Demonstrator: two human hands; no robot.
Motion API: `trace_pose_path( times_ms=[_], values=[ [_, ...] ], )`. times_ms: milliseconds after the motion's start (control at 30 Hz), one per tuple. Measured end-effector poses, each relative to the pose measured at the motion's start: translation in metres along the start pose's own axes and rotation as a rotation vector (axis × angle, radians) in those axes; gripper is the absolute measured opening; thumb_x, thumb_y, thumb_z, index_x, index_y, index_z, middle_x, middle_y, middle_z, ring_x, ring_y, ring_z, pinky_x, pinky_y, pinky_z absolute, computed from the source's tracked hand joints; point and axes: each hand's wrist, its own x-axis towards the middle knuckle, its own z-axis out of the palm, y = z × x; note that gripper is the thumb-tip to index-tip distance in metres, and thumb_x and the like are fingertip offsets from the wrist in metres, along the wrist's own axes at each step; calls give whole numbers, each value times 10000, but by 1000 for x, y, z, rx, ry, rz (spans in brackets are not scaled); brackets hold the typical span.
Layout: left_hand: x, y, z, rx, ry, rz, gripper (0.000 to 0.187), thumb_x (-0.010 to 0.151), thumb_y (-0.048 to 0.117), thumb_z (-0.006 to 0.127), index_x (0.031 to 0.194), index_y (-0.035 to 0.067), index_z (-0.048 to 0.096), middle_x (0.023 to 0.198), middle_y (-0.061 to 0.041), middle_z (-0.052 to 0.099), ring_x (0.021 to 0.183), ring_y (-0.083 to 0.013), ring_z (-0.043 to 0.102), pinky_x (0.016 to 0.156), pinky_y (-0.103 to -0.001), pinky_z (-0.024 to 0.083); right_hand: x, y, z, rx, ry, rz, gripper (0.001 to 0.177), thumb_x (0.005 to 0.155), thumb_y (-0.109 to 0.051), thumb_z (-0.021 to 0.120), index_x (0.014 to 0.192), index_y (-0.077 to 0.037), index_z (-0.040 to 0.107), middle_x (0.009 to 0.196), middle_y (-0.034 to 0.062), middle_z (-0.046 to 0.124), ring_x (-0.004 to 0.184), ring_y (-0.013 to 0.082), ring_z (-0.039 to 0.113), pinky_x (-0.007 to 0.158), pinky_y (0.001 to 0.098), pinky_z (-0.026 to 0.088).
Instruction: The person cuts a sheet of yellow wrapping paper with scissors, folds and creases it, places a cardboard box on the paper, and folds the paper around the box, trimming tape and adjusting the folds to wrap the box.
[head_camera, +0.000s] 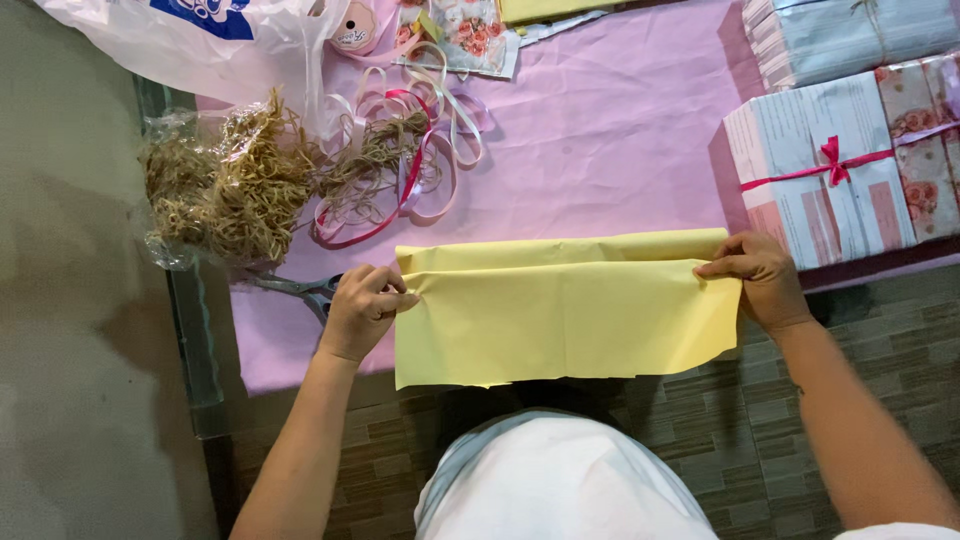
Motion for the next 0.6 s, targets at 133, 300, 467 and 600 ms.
trace_pose_path(
  times_ms=[133, 300, 467, 600],
  values=[
    [10, 10, -12, 25, -97, -56, 142, 720, 70, 778, 735, 211, 792, 880, 54, 672, 899, -200, 613, 821, -395, 499, -2, -7, -4, 35, 12, -33, 204, 761, -81, 813, 922, -207, 812, 925, 6, 656, 903, 160, 612, 810, 299, 525],
    [36, 30, -35, -123, -215, -114, 178, 677, 12, 733, 821, 101, 786, 970, -25, 687, 1013, -264, 602, 935, -420, 491, -3, -8, -8, 32, -12, -15, 173, 777, -72, 806, 904, -188, 822, 906, 14, 667, 889, 165, 631, 789, 308, 527],
    [83, 97, 39, -326, -301, -247, 435, 964, 219, 615, 1364, 50, 591, 1409, -157, 551, 1330, -331, 501, 1135, -425, 404, 4, -6, -5, 122, -35, -19, 141, 790, -71, 800, 902, -155, 817, 922, 26, 669, 878, 166, 641, 757, 313, 528],
    [91, 137, 81, 90, -549, 76, 774, 923, 426, 597, 1565, 95, 319, 1656, -60, 262, 1541, -294, 177, 1235, -516, 127, 1, -6, -7, 129, -36, 5, 147, 781, -71, 796, 893, -161, 821, 933, 26, 670, 889, 171, 637, 763, 309, 533]
  ],
)
